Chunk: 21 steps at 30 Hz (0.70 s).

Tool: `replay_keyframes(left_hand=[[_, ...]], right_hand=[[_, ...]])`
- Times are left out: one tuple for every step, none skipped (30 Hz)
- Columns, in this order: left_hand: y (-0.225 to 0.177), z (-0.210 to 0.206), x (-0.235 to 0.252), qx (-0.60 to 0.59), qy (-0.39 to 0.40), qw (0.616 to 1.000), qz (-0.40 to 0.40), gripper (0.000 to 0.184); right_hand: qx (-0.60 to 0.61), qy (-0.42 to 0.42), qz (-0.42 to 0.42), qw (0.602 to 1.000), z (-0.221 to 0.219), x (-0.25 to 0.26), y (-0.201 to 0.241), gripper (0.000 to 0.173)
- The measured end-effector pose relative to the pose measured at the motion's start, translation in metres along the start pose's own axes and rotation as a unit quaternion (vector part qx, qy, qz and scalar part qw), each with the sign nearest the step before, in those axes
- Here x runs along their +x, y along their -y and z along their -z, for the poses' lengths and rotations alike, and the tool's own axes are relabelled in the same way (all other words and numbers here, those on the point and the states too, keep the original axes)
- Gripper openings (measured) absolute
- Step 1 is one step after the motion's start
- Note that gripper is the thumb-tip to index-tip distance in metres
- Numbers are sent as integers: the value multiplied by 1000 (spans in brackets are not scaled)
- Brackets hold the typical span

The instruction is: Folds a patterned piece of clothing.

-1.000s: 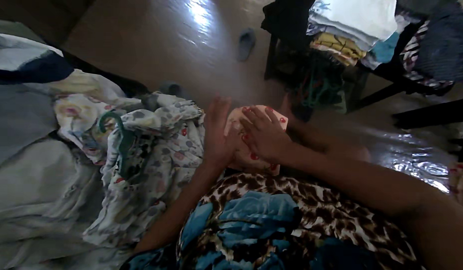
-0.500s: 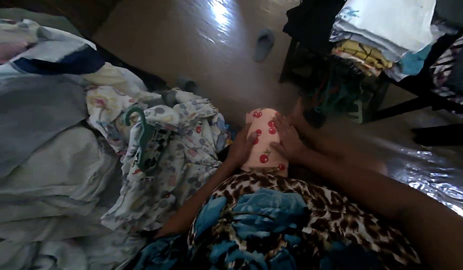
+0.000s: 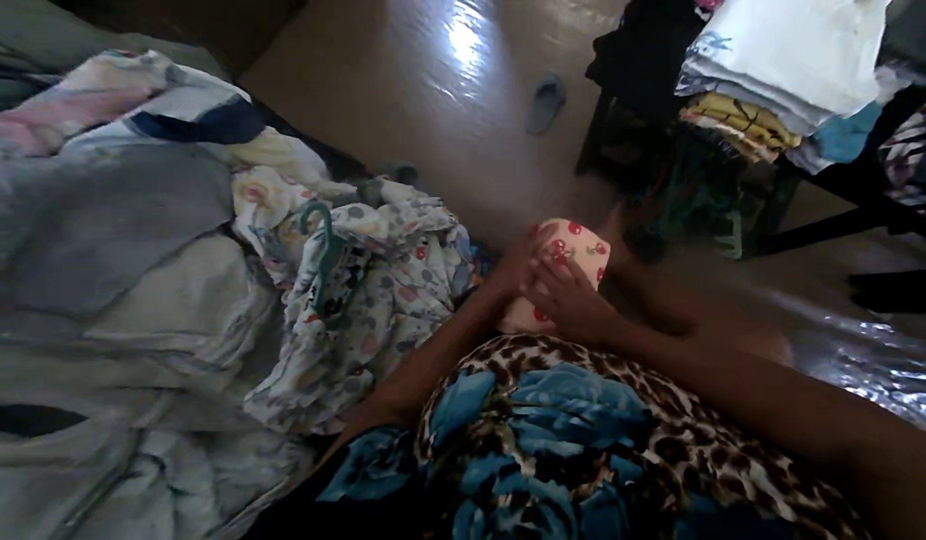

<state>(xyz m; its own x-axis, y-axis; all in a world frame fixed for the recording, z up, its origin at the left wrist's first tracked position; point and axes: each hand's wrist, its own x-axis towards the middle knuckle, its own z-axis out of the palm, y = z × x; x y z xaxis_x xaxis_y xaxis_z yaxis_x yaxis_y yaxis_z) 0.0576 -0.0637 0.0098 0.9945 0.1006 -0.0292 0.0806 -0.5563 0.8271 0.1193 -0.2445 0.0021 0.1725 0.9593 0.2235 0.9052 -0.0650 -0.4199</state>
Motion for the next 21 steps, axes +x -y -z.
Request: replay_keyframes(left_hand=[[-7,7,2,-42,34,998,46,53],[-19,14,2,-92,56,990,96,53],[-30,19,-1,-139,63,979,136,53],[-37,22,-4,-174,65,970,158,53],[-38,23,-4,-196,65,965,162,54],[-31,22,-2,-209,63,963,160,54],[-14,19,4,-212,66,962,157,55],[12,14,15,-197,71,965,157,56],[30,9,21,-159,55,971,169,56],[39,8,24,-99,30,978,182,54],[43,11,27,-20,-1,982,186,48],[40,18,27,50,-28,980,189,44],[36,26,24,85,-60,977,187,44],[29,33,20,86,-90,977,170,46],[21,38,14,70,-115,981,142,48],[12,39,8,63,-130,984,104,51],[3,37,3,71,-133,987,63,53],[-4,31,1,85,-125,988,27,53],[-5,21,-1,96,-105,990,4,53],[0,9,-4,92,-75,993,-2,51],[8,-3,-8,76,-43,996,8,51]], right_hand=[[1,21,38,999,-1,-4,-5,54],[4,28,70,997,0,-8,-10,47],[13,29,99,995,1,-13,-13,43],[15,26,125,992,1,-16,-17,41],[11,24,144,989,-1,-19,-22,41],[6,26,160,987,-2,-20,-26,40],[9,32,173,984,-1,-21,-29,41],[20,43,184,982,1,-22,-31,42],[38,57,194,979,5,-24,-31,43],[51,66,201,976,10,-25,-30,44],[48,56,206,976,15,-26,-28,44],[35,29,198,979,18,-26,-25,40],[15,-8,172,985,22,-25,-20,36],[-1,-44,132,990,25,-21,-15,37],[-13,-65,92,994,28,-16,-11,44],[-26,-87,58,994,28,-11,-10,52],[-33,-102,32,994,26,-5,-10,60],[-30,-106,9,994,23,-1,-13,65],[-22,-86,-13,996,18,0,-18,68],[-11,-52,-36,998,12,-2,-24,70],[5,-14,-55,998,4,-8,-32,71]])
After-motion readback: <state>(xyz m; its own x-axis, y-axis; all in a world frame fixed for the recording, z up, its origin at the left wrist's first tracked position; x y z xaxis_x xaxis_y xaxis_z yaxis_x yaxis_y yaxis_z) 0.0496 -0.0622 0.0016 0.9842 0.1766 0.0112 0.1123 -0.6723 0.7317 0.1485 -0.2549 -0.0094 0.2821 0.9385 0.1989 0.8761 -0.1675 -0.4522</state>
